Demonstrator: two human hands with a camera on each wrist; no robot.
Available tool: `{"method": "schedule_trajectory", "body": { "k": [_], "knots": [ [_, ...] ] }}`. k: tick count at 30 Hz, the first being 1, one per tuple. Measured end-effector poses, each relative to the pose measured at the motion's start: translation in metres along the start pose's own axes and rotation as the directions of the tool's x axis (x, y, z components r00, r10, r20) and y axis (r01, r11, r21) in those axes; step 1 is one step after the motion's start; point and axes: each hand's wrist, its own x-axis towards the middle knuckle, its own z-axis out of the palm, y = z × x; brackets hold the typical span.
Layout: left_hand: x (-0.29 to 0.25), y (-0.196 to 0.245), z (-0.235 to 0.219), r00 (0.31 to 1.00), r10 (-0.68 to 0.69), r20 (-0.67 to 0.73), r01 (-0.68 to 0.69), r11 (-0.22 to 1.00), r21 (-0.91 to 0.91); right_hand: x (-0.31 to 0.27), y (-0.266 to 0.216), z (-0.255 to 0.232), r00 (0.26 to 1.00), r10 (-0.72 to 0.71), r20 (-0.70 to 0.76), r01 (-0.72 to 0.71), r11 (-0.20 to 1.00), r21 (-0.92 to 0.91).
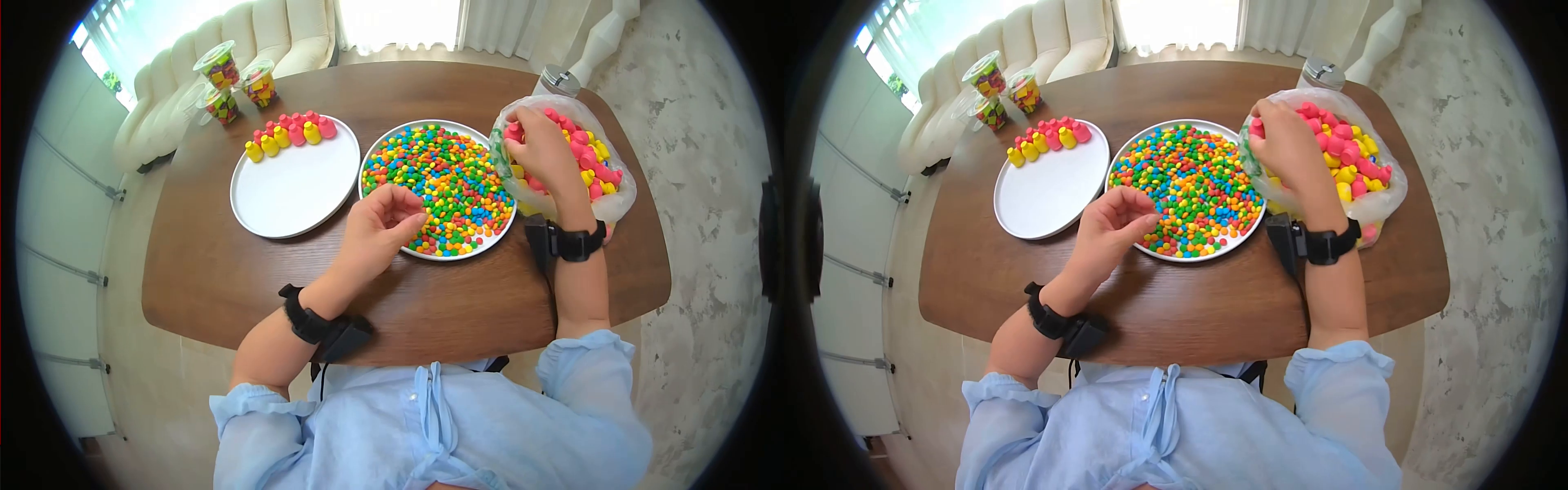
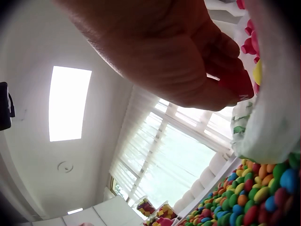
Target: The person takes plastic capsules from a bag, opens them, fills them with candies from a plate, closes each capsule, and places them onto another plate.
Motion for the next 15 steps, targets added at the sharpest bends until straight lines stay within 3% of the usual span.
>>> {"method": "schedule_trajectory", "body": {
  "k": [1,3,4,5,8,11,13,15],
  "knots": [
    [-0.001,0.0,0.002,1.0,-0.004,-0.015,0.004,1.0,-0.005,0.0,-0.01,-0.005,1.0,-0.01,0.012,0.01,1.0,0.005],
    [-0.002,0.002,0.006,1.0,-0.001,-0.007,0.001,0.998,0.068,-0.004,-0.041,-0.009,0.954,-0.009,0.299,-0.145,0.861,0.488],
    [0.0,-0.002,0.006,0.997,0.062,-0.043,-0.051,0.974,0.221,-0.008,-0.048,-0.001,0.923,-0.034,0.383,-0.234,0.742,0.629],
    [0.0,-0.004,0.008,0.996,0.056,-0.066,-0.04,0.974,0.221,-0.011,-0.055,0.005,0.917,-0.052,0.396,-0.232,0.738,0.634],
    [0.0,-0.009,0.009,0.973,0.211,-0.095,-0.16,0.91,0.383,-0.018,-0.074,0.017,0.846,-0.105,0.523,-0.316,0.692,0.65],
    [-0.003,-0.008,0.004,0.989,0.137,-0.048,-0.107,0.914,0.392,-0.025,-0.087,0.022,0.823,-0.134,0.552,-0.297,0.727,0.619],
    [-0.002,-0.011,0.003,0.986,0.16,-0.049,-0.129,0.915,0.382,-0.027,-0.091,0.024,0.829,-0.17,0.533,-0.265,0.72,0.642],
    [-0.002,-0.009,0.001,0.989,0.121,-0.081,-0.082,0.922,0.378,-0.026,-0.098,0.019,0.856,-0.161,0.491,-0.157,0.824,0.545]
  ]
}}
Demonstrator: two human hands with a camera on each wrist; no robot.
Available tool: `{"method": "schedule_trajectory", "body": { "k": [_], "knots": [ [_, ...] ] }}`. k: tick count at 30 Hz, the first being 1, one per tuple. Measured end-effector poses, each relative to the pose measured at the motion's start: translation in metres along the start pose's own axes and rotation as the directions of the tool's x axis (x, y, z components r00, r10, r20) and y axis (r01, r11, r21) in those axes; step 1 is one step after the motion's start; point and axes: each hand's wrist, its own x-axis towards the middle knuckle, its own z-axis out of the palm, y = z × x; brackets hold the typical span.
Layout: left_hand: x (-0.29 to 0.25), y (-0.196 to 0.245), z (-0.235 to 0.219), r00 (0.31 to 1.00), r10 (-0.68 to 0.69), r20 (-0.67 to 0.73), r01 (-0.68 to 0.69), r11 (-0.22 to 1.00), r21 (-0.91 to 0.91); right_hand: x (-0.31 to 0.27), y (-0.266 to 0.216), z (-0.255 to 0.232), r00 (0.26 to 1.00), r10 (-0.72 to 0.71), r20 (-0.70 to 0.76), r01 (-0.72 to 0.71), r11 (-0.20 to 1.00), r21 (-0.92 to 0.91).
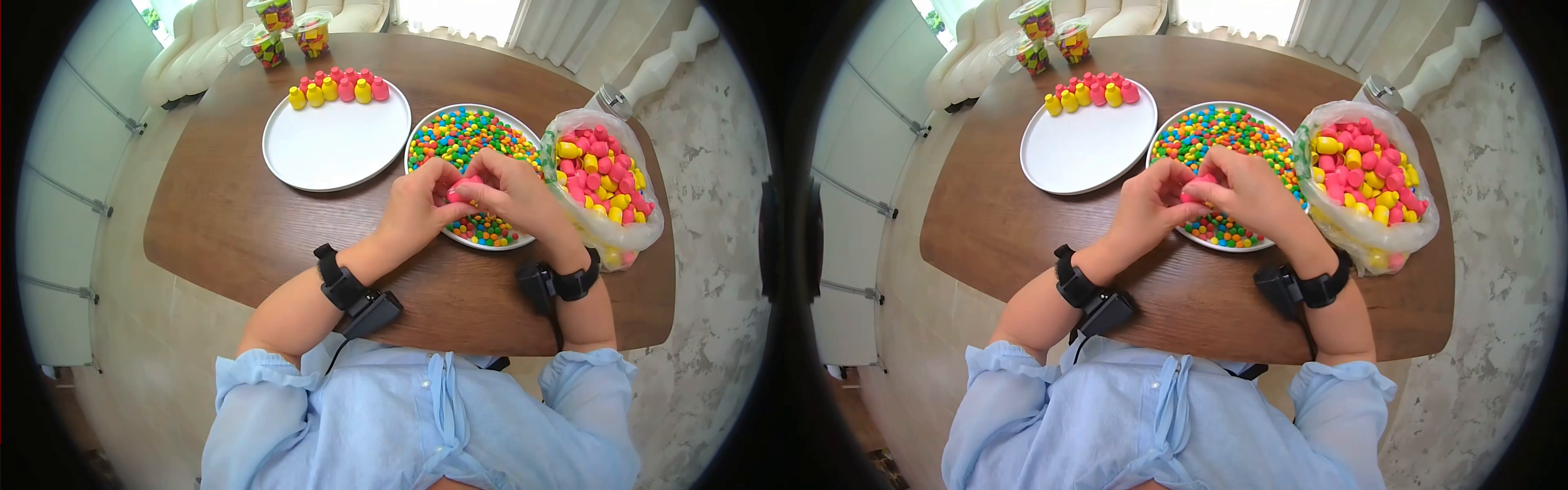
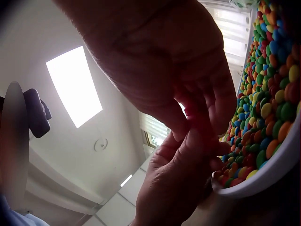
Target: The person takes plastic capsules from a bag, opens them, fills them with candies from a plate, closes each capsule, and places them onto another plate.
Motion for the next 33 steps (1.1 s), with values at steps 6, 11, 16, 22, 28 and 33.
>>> {"method": "schedule_trajectory", "body": {
  "k": [6,11,16,22,28,33],
  "knots": [
    [0.0,-0.014,0.002,0.998,-0.042,0.05,0.056,0.944,-0.324,0.002,0.004,0.012,1.0,-0.005,0.002,0.005,0.999,-0.045],
    [0.001,-0.012,-0.003,0.998,0.065,-0.005,-0.061,0.898,-0.435,0.001,-0.002,-0.002,0.996,0.084,0.04,-0.092,0.961,0.26],
    [0.0,-0.012,-0.007,1.0,0.012,-0.006,-0.014,0.939,-0.342,0.008,0.023,-0.005,0.997,-0.058,-0.054,0.072,0.951,0.301],
    [-0.001,-0.019,-0.008,0.972,0.163,-0.169,-0.186,0.974,-0.127,0.009,0.032,0.01,0.923,-0.338,-0.182,0.267,0.906,-0.33],
    [-0.002,-0.02,-0.01,0.938,0.307,-0.164,-0.253,0.925,0.284,0.009,0.037,0.016,0.977,-0.198,-0.078,0.134,0.857,-0.498],
    [-0.004,-0.022,-0.006,0.969,0.199,-0.147,-0.164,0.962,0.217,0.01,0.034,0.013,0.972,-0.233,-0.029,0.187,0.843,-0.505]
  ]
}}
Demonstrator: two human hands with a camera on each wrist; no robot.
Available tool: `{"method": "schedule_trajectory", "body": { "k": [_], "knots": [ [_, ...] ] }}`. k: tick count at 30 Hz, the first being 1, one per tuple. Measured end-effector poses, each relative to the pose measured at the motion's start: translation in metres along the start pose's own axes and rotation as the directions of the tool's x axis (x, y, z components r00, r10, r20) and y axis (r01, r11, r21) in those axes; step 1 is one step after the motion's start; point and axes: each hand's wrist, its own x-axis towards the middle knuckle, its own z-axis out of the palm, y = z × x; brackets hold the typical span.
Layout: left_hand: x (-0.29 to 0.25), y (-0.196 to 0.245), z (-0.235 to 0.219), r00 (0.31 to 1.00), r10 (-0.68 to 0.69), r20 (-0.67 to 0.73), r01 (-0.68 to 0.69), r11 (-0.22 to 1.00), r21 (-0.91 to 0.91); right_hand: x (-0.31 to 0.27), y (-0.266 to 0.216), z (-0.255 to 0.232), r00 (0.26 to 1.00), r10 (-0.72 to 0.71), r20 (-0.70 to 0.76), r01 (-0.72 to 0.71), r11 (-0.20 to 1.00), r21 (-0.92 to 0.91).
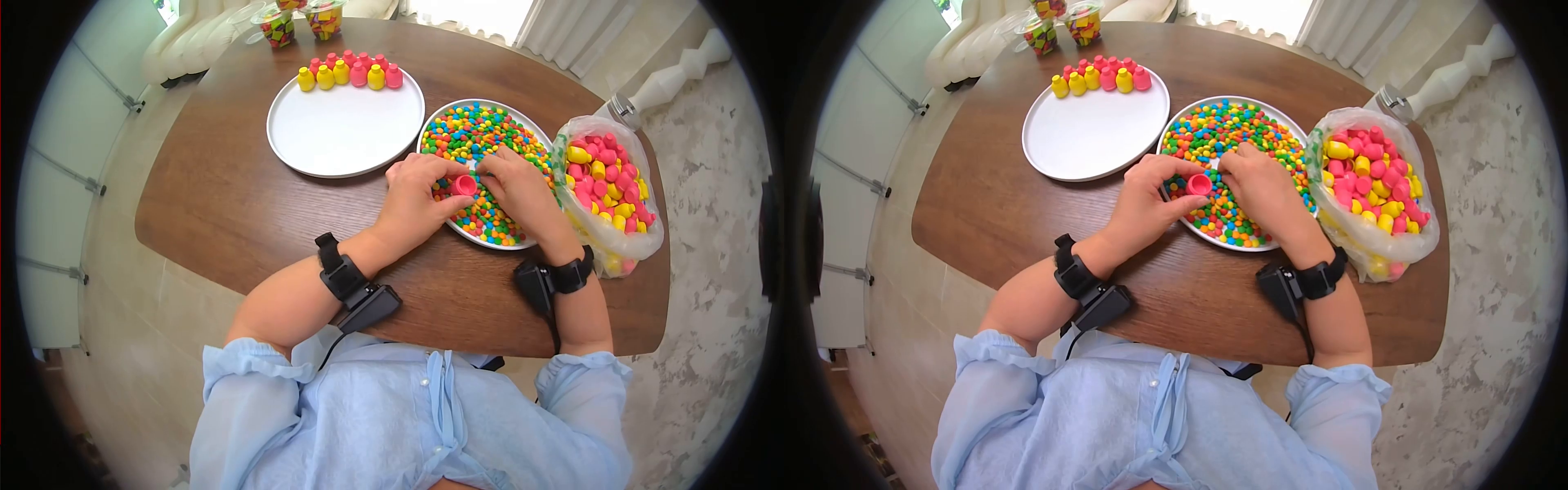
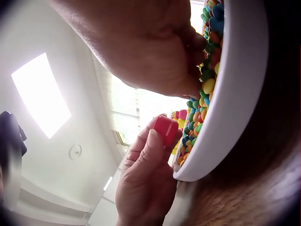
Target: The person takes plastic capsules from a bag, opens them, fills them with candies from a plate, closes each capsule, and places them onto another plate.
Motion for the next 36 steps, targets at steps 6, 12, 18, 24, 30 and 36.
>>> {"method": "schedule_trajectory", "body": {
  "k": [6,12,18,24,30,36],
  "knots": [
    [0.001,0.002,-0.001,0.999,0.038,0.012,-0.038,0.997,0.069,-0.001,-0.001,-0.003,0.998,0.054,-0.026,-0.051,0.993,0.103],
    [0.001,0.001,-0.001,0.999,0.037,0.006,-0.038,0.997,0.065,0.0,-0.002,-0.007,0.992,0.121,-0.027,-0.115,0.979,0.167],
    [0.001,0.002,0.0,0.999,0.034,-0.004,-0.033,0.998,0.059,-0.001,-0.015,-0.015,0.984,0.155,-0.085,-0.131,0.964,0.233],
    [0.001,-0.002,0.001,0.995,0.091,-0.031,-0.089,0.994,0.068,-0.002,-0.038,-0.019,0.995,0.103,-0.013,-0.088,0.907,0.412],
    [0.001,0.001,-0.001,0.997,0.072,-0.033,-0.07,0.996,0.051,0.0,-0.028,-0.015,0.985,0.167,-0.036,-0.136,0.894,0.426],
    [0.001,-0.003,0.0,0.995,0.089,-0.036,-0.086,0.994,0.073,-0.001,-0.003,-0.008,0.992,0.116,-0.056,-0.111,0.99,0.088]
  ]
}}
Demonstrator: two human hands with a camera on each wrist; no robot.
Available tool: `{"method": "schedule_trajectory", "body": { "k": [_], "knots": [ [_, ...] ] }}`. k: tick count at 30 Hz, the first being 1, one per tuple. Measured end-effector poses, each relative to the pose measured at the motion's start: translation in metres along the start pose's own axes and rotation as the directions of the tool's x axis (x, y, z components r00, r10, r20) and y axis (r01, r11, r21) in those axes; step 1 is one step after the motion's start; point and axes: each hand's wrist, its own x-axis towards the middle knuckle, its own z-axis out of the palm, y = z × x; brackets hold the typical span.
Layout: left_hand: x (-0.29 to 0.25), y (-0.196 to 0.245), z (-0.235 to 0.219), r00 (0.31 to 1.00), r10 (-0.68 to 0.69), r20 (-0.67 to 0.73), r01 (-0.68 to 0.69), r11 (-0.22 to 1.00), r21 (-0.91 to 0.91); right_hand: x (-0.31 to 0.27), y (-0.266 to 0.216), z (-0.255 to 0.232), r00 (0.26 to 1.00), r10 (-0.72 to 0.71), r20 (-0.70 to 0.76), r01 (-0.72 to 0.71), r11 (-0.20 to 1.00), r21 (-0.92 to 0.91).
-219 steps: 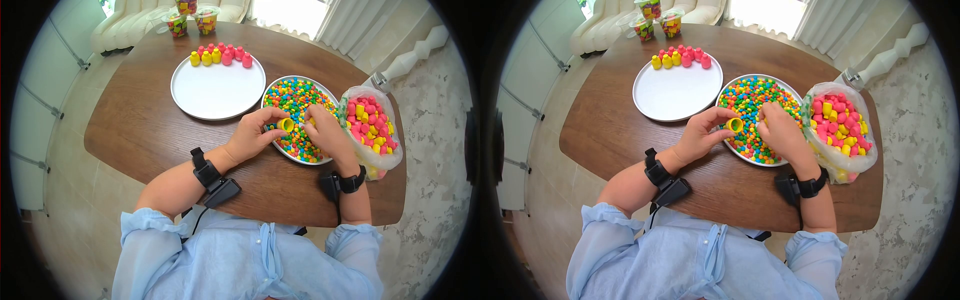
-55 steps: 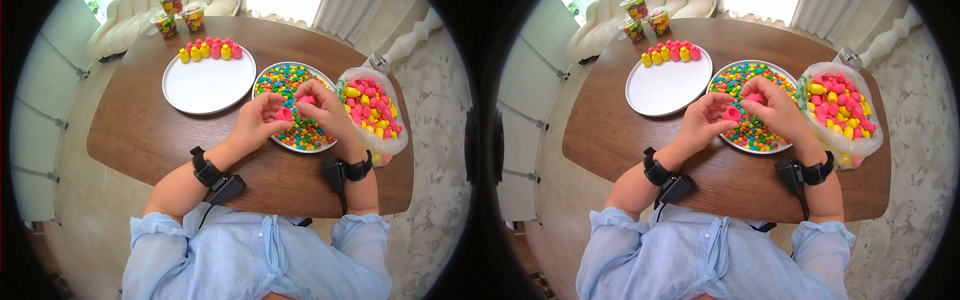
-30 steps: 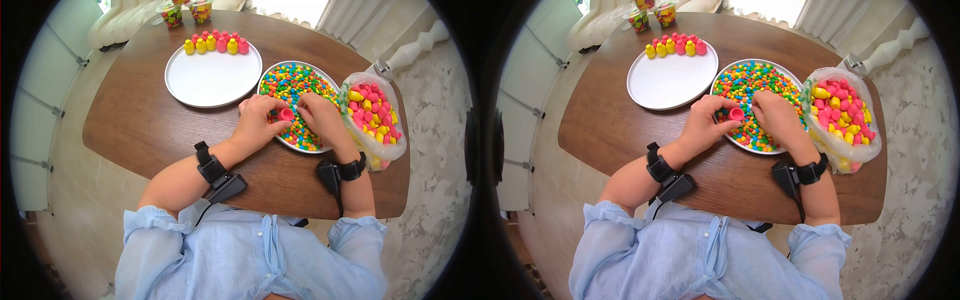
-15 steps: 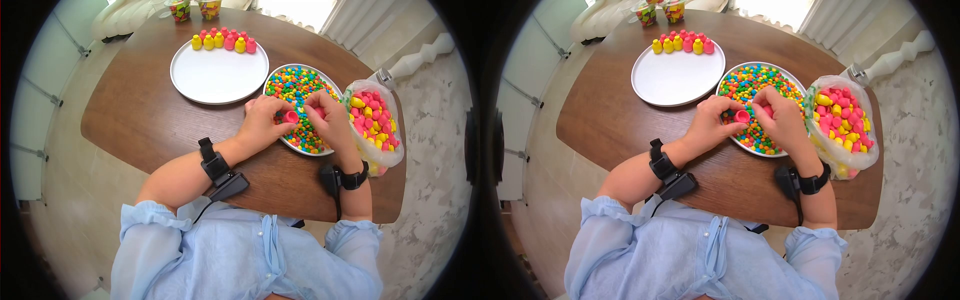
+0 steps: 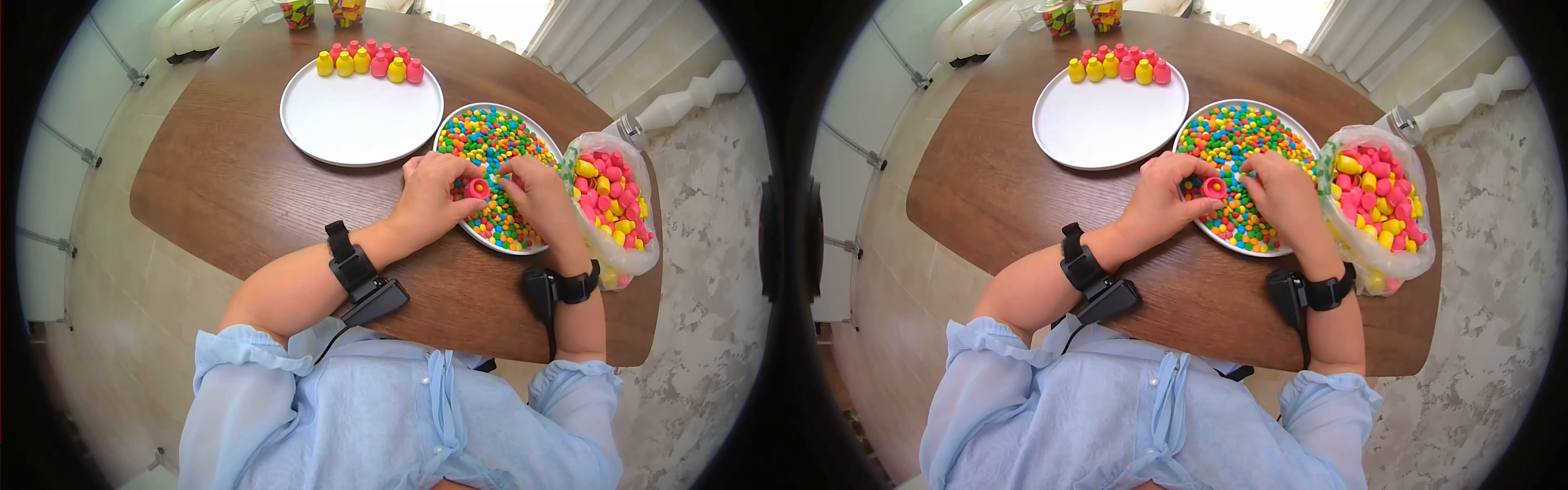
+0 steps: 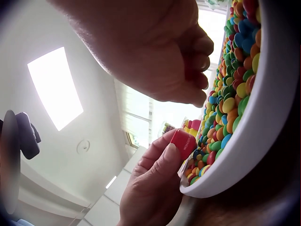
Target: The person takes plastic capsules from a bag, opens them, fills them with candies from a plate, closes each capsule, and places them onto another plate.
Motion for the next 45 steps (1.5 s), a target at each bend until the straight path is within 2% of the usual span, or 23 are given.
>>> {"method": "schedule_trajectory", "body": {
  "k": [2,12,14,15,17,18,20,21,23,27,29,35,42,44,45],
  "knots": [
    [0.0,0.002,-0.001,1.0,-0.003,0.008,0.003,1.0,0.029,0.0,0.001,0.001,0.994,-0.012,0.111,0.014,1.0,-0.014],
    [0.0,0.002,0.0,0.999,-0.036,0.013,0.036,0.999,0.007,-0.002,-0.002,0.005,0.997,0.009,0.073,0.0,0.992,-0.129],
    [0.0,0.003,-0.001,0.999,-0.046,0.02,0.046,0.999,-0.003,-0.001,-0.008,0.0,0.998,0.06,-0.016,-0.059,0.998,0.033],
    [0.0,0.003,-0.001,0.998,-0.057,0.027,0.058,0.998,-0.013,-0.001,-0.012,-0.003,0.998,0.058,-0.015,-0.057,0.998,0.033],
    [0.0,0.003,-0.002,0.999,-0.048,0.022,0.048,0.999,-0.003,-0.002,-0.02,-0.006,0.994,0.104,0.023,-0.105,0.94,0.323],
    [0.0,0.003,-0.002,0.999,-0.037,0.021,0.036,0.999,0.007,-0.003,-0.023,-0.004,0.994,0.103,0.024,-0.105,0.941,0.323],
    [0.0,0.001,0.0,0.999,-0.028,0.014,0.028,1.0,-0.001,-0.004,-0.027,0.001,0.998,-0.057,0.016,0.047,0.936,0.347],
    [0.0,0.0,0.001,1.0,-0.019,0.008,0.019,1.0,-0.008,-0.004,-0.027,0.001,0.998,-0.056,0.016,0.047,0.937,0.347],
    [0.0,0.003,-0.001,0.999,-0.035,0.017,0.035,0.999,-0.013,-0.003,-0.027,0.002,0.999,0.046,0.012,-0.047,0.929,0.368],
    [-0.001,0.003,-0.001,0.999,-0.045,0.015,0.045,0.999,-0.02,0.0,-0.01,0.0,0.996,0.084,-0.008,-0.078,0.956,0.282],
    [0.0,0.004,-0.002,0.999,-0.05,0.02,0.05,0.999,-0.014,0.0,-0.005,0.004,0.998,0.043,0.046,-0.049,0.99,0.129],
    [0.0,0.004,-0.002,0.998,-0.059,0.03,0.059,0.998,0.002,0.0,-0.001,0.01,0.996,-0.017,0.083,0.01,0.996,0.088],
    [0.0,0.003,-0.001,0.998,-0.063,0.022,0.063,0.998,0.004,-0.001,-0.007,0.007,0.992,0.029,0.127,-0.034,0.999,0.04],
    [0.0,0.004,-0.002,0.997,-0.076,0.029,0.076,0.997,-0.005,-0.002,-0.006,0.005,0.999,0.004,0.032,-0.007,0.996,0.093],
    [0.0,0.005,-0.002,0.995,-0.09,0.035,0.091,0.996,-0.013,-0.002,-0.006,0.004,0.999,0.002,0.033,-0.005,0.996,0.092]
  ]
}}
